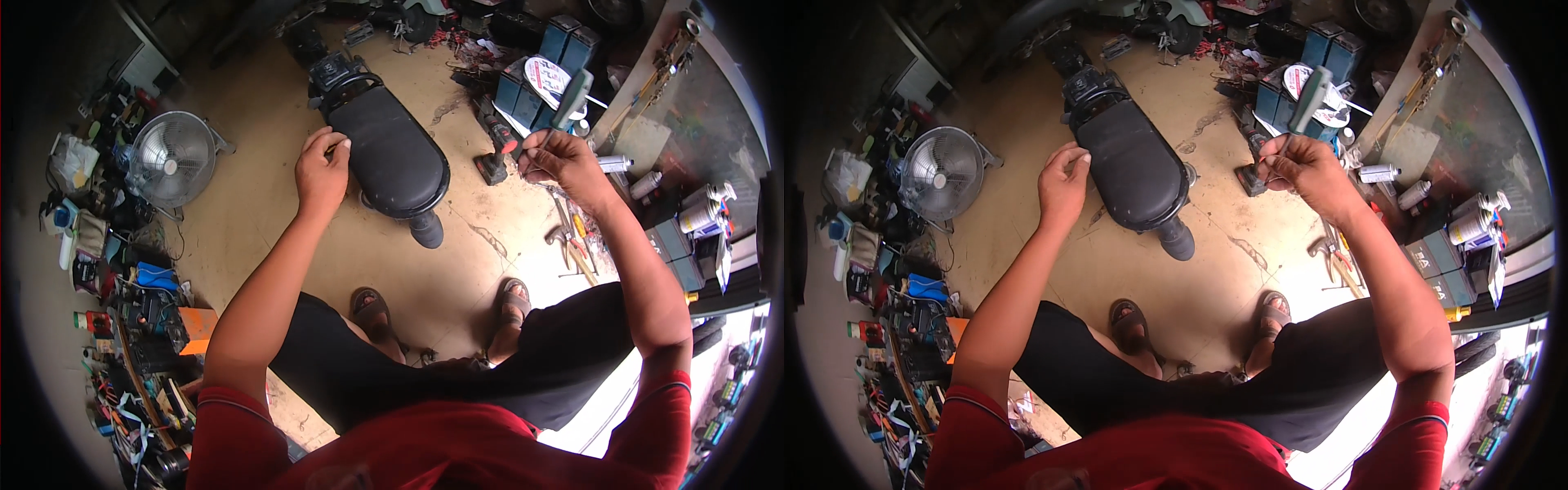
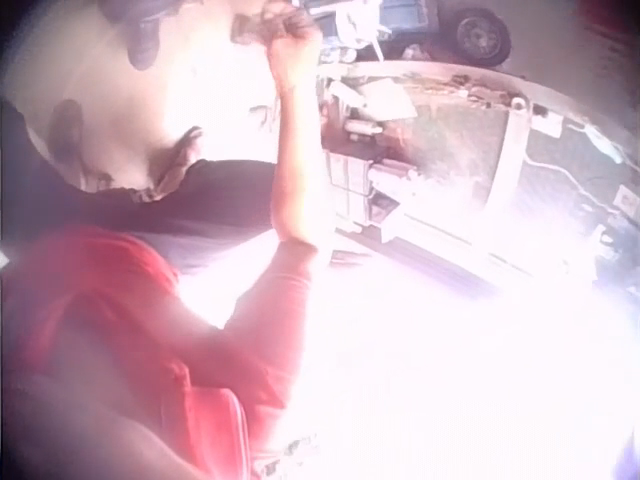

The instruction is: The person uses pliers to strip insulation from a wire and then aligns and secures a motorcycle seat onto the vehicle frame by hand, checking the fit.

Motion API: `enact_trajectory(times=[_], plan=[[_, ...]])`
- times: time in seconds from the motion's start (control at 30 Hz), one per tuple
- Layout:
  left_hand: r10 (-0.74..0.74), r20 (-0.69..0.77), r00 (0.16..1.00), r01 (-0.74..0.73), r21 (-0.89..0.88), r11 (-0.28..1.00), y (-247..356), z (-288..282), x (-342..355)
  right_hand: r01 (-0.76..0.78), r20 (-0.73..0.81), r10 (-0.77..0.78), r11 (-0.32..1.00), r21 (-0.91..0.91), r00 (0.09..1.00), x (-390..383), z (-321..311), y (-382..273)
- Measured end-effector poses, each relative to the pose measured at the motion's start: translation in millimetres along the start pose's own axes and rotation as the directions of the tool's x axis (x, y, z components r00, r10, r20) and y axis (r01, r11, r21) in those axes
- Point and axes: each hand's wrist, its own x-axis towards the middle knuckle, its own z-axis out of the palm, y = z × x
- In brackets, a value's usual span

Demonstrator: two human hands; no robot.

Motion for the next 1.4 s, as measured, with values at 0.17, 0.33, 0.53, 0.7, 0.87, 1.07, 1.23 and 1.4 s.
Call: enact_trajectory(times=[0.17, 0.33, 0.53, 0.7, 0.87, 1.07, 1.23, 1.4], plan=[[0.087, 0.114, 0.990, -0.101, 0.120, 0.988, 23.8, 19.2, -0.6, -0.294, 0.261, 0.350, 0.927, -0.233, 0.899, 33.9, -40.5, 66.1], [0.112, 0.237, 0.965, -0.181, 0.293, 0.939, 24.0, 36.0, 17.7, -0.454, 0.223, 0.567, 0.794, -0.404, 0.793, 26.3, -64.8, 179.4], [-0.019, 0.273, 0.962, -0.067, 0.302, 0.951, 21.9, 57.6, 29.4, -0.691, 0.121, 0.718, 0.694, -0.202, 0.686, -27.7, -57.6, 336.9], [-0.068, 0.276, 0.959, -0.017, 0.294, 0.956, 38.6, 57.3, 26.3, -0.706, -0.108, 0.711, 0.703, 0.086, 0.694, -68.9, -44.2, 452.3], [-0.080, 0.301, 0.950, 0.000, 0.258, 0.966, 37.5, 59.3, 23.8, -0.657, -0.270, 0.630, 0.754, -0.009, 0.728, -88.1, -44.8, 499.9], [-0.045, 0.341, 0.939, -0.053, 0.273, 0.960, 44.4, 62.6, 31.0, -0.574, -0.485, 0.356, 0.695, -0.434, 0.799, -73.5, -44.4, 491.8], [-0.044, 0.353, 0.935, -0.062, 0.285, 0.956, 42.0, 59.9, 30.7, -0.592, -0.521, 0.358, 0.701, -0.398, 0.775, -71.3, -37.6, 495.4], [0.162, 0.414, 0.896, -0.371, 0.493, 0.787, 48.9, 58.7, 35.2, -0.604, -0.519, 0.363, 0.669, -0.433, 0.774, -76.3, -32.1, 489.2]])
